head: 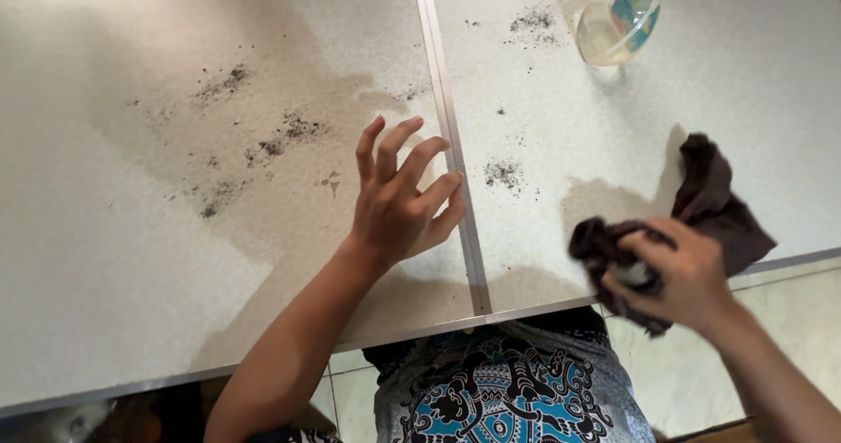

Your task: The person wipes a table by hand with a cloth after spraying liquid from a bottle onto the surface.

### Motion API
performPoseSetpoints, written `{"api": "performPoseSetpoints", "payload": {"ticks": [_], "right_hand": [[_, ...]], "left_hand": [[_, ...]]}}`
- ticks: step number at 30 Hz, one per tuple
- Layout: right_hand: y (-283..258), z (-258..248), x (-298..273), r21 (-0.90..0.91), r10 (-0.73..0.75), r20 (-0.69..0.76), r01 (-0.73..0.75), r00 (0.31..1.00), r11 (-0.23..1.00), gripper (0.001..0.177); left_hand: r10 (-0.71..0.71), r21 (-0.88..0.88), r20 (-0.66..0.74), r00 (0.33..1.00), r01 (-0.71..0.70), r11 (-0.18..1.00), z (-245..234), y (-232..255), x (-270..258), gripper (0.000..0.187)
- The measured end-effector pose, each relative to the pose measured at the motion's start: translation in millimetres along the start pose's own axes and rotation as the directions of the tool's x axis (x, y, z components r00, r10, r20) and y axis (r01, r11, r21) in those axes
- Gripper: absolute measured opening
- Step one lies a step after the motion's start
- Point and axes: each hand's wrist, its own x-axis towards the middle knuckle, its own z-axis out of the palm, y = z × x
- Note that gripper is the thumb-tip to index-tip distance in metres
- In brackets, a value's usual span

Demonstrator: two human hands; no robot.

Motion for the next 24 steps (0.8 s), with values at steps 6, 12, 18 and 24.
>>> {"api": "performPoseSetpoints", "payload": {"ticks": [6,12,18,24], "right_hand": [[-83.0,22.1,18.4,0.221,-0.317,-0.044,0.319,0.947,0.922,0.029],[-147.5,40.4,79.7,0.142,-0.358,0.114,0.342,0.927,0.929,0.04],[-156.9,29.2,90.5,0.151,-0.207,0.201,0.178,0.957,0.972,0.039],[-121.6,15.1,78.4,-0.053,0.071,0.306,-0.057,0.949,0.997,0.035]], "left_hand": [[0.002,-0.009,-0.007,1.0,-0.002,1.0,1.1,-1.2,-0.3,0.013],[0.001,-0.012,-0.008,1.0,-0.001,1.0,-3.5,-2.6,1.8,0.009],[-0.012,0.006,-0.009,1.0,0.012,1.0,-8.5,-1.3,1.5,0.01],[-0.028,-0.007,0.013,1.0,0.028,1.0,-4.7,-2.7,2.0,0.012]]}}
